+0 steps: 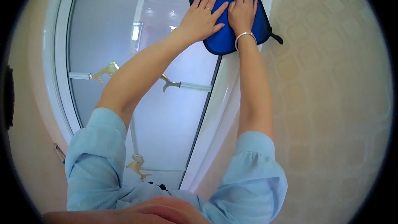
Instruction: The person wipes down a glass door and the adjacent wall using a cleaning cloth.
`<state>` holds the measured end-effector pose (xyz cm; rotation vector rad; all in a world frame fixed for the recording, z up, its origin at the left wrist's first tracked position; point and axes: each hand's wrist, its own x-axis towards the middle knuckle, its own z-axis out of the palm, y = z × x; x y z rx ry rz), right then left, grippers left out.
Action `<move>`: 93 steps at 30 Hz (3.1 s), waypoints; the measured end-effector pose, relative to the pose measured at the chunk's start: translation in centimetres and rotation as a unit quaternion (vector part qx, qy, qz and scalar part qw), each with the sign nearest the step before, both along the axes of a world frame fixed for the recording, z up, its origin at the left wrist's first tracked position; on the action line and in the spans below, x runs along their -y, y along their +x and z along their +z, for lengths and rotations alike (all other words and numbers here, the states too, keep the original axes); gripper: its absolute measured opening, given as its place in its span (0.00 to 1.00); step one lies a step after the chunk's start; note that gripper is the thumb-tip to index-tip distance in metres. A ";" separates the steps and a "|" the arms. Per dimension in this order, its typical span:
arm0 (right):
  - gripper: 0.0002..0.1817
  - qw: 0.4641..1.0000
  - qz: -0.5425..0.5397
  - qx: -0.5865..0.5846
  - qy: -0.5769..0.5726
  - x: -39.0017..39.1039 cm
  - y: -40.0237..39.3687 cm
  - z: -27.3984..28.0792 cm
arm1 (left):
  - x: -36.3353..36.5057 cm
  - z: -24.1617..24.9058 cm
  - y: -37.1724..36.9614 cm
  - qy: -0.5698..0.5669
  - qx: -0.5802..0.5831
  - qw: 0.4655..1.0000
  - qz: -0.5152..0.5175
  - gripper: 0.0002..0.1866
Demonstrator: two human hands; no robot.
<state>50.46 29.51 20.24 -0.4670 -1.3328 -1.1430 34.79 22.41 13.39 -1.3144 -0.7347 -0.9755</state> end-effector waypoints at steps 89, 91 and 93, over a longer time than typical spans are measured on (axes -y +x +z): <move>0.30 0.757 -0.601 0.248 -0.059 12.4 13.8 -2.3 | -0.3 -11.6 24.8 -0.155 0.241 0.769 -0.571 0.37; 0.29 0.763 -0.588 0.259 -0.075 12.6 12.7 -5.3 | 0.0 -14.5 24.3 -0.181 0.235 0.765 -0.572 0.38; 0.31 0.757 -0.595 0.258 -0.081 11.6 12.6 -7.9 | 0.6 -17.5 23.8 -0.220 0.235 0.753 -0.574 0.40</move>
